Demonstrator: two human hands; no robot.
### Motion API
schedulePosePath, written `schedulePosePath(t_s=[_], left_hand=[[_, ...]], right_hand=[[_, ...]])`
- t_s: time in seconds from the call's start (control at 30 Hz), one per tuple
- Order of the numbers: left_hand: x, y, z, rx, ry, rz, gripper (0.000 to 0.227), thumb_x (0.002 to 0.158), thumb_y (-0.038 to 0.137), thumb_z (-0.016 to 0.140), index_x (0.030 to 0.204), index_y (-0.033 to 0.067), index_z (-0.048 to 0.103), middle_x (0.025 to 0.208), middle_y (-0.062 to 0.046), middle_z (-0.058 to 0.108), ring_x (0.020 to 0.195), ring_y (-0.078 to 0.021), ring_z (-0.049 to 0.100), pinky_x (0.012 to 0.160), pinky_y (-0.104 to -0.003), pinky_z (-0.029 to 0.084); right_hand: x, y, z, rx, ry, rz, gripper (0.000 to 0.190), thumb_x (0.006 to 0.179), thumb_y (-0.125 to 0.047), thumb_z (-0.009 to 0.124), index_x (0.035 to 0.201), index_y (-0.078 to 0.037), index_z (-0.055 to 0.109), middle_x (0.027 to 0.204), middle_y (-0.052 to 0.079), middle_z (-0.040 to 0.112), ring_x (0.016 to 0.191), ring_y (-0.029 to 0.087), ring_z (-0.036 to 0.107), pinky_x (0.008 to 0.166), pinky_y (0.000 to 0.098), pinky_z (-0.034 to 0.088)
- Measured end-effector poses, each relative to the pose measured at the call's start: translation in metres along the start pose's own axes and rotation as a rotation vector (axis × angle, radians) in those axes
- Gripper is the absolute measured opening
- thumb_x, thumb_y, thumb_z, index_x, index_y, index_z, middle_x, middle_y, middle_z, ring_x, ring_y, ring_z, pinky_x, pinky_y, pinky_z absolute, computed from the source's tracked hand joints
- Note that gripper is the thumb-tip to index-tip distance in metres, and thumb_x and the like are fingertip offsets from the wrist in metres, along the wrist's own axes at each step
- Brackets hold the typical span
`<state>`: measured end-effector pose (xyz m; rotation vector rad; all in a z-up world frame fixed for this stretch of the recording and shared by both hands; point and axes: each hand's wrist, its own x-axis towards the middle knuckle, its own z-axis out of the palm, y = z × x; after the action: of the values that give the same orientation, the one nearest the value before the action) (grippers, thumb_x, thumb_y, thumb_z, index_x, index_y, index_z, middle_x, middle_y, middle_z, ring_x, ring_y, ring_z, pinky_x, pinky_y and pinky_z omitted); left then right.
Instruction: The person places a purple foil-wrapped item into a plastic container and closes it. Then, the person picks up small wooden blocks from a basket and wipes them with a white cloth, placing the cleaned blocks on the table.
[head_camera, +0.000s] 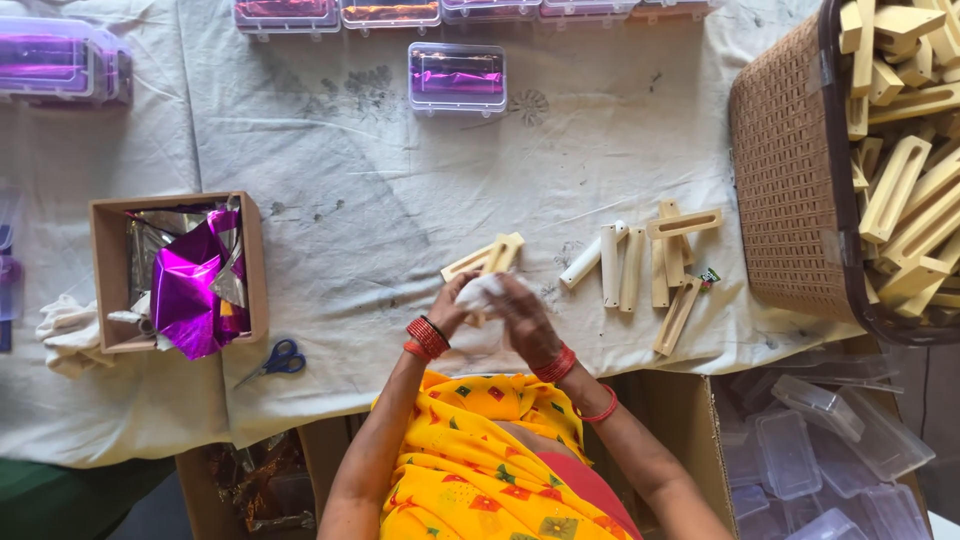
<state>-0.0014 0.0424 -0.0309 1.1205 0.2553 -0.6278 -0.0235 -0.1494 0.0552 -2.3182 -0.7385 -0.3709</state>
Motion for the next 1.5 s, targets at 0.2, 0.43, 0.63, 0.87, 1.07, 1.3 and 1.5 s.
schedulePosePath(t_s=[0.2,0.43,0.63,0.87,1.07,1.3,1.5], left_hand=[[-0.034,-0.006,-0.005,-0.330,-0.282,0.019,0.068,0.084,-0.013,0.058,0.149,0.0058,0.044,0.115,-0.013,0.064,0.092,-0.0168,0.065,0.074,-0.026,0.056],[-0.050,0.038,0.021,-0.271,-0.363,0.053,0.094,0.070,-0.008,0.055,0.157,0.0194,0.035,0.145,0.001,0.051,0.110,-0.0180,0.056,0.082,-0.028,0.052],[-0.045,0.064,0.024,-1.010,-0.338,0.019,0.074,0.087,0.049,0.061,0.149,0.0140,0.040,0.132,-0.018,0.057,0.110,-0.0293,0.064,0.088,-0.045,0.061],[-0.006,-0.006,0.000,-0.651,-0.210,0.078,0.045,0.101,0.016,0.054,0.144,0.0063,0.049,0.129,-0.010,0.062,0.110,-0.0206,0.065,0.089,-0.033,0.059],[0.015,-0.031,-0.018,-0.938,-0.243,-0.039,0.036,0.108,0.019,0.053,0.141,0.0058,0.050,0.122,-0.013,0.063,0.102,-0.0222,0.067,0.088,-0.035,0.061],[-0.015,-0.016,-0.022,0.201,-0.262,0.430,0.046,0.104,0.027,0.052,0.145,0.0070,0.045,0.140,-0.007,0.060,0.128,-0.0210,0.059,0.112,-0.035,0.046],[-0.033,-0.034,-0.045,0.084,0.053,0.321,0.043,0.093,0.017,0.063,0.133,0.0088,0.050,0.114,-0.006,0.066,0.098,-0.0182,0.066,0.083,-0.035,0.059]], right_hand=[[0.004,0.035,0.018,-0.191,-0.147,-0.121,0.059,0.096,0.008,0.056,0.151,-0.014,0.052,0.155,0.014,0.050,0.141,0.030,0.051,0.110,0.0416,0.050],[0.019,0.013,0.021,-0.170,-0.058,0.054,0.059,0.096,0.008,0.059,0.152,-0.010,0.051,0.154,0.018,0.050,0.142,0.036,0.050,0.113,0.0437,0.051],[-0.002,-0.017,0.026,-0.055,-0.180,-0.163,0.060,0.094,0.010,0.057,0.150,-0.012,0.052,0.155,0.016,0.049,0.139,0.032,0.054,0.106,0.0407,0.059],[0.046,0.006,0.003,-0.084,-0.051,-0.098,0.068,0.090,0.007,0.068,0.153,-0.012,0.049,0.158,0.013,0.046,0.145,0.032,0.046,0.118,0.0443,0.046],[0.023,-0.024,0.018,-0.094,-0.191,-0.195,0.070,0.090,0.005,0.062,0.156,-0.009,0.043,0.161,0.012,0.045,0.148,0.029,0.046,0.124,0.0463,0.043],[0.059,-0.048,-0.010,-0.129,-0.474,-0.123,0.065,0.096,-0.046,0.057,0.156,-0.028,0.040,0.160,0.010,0.043,0.145,0.029,0.037,0.113,0.0486,0.030],[0.007,0.103,0.026,-0.505,-0.443,0.210,0.080,0.102,-0.069,0.037,0.169,-0.028,0.021,0.170,0.018,0.027,0.154,0.034,0.026,0.118,0.0593,0.016]])
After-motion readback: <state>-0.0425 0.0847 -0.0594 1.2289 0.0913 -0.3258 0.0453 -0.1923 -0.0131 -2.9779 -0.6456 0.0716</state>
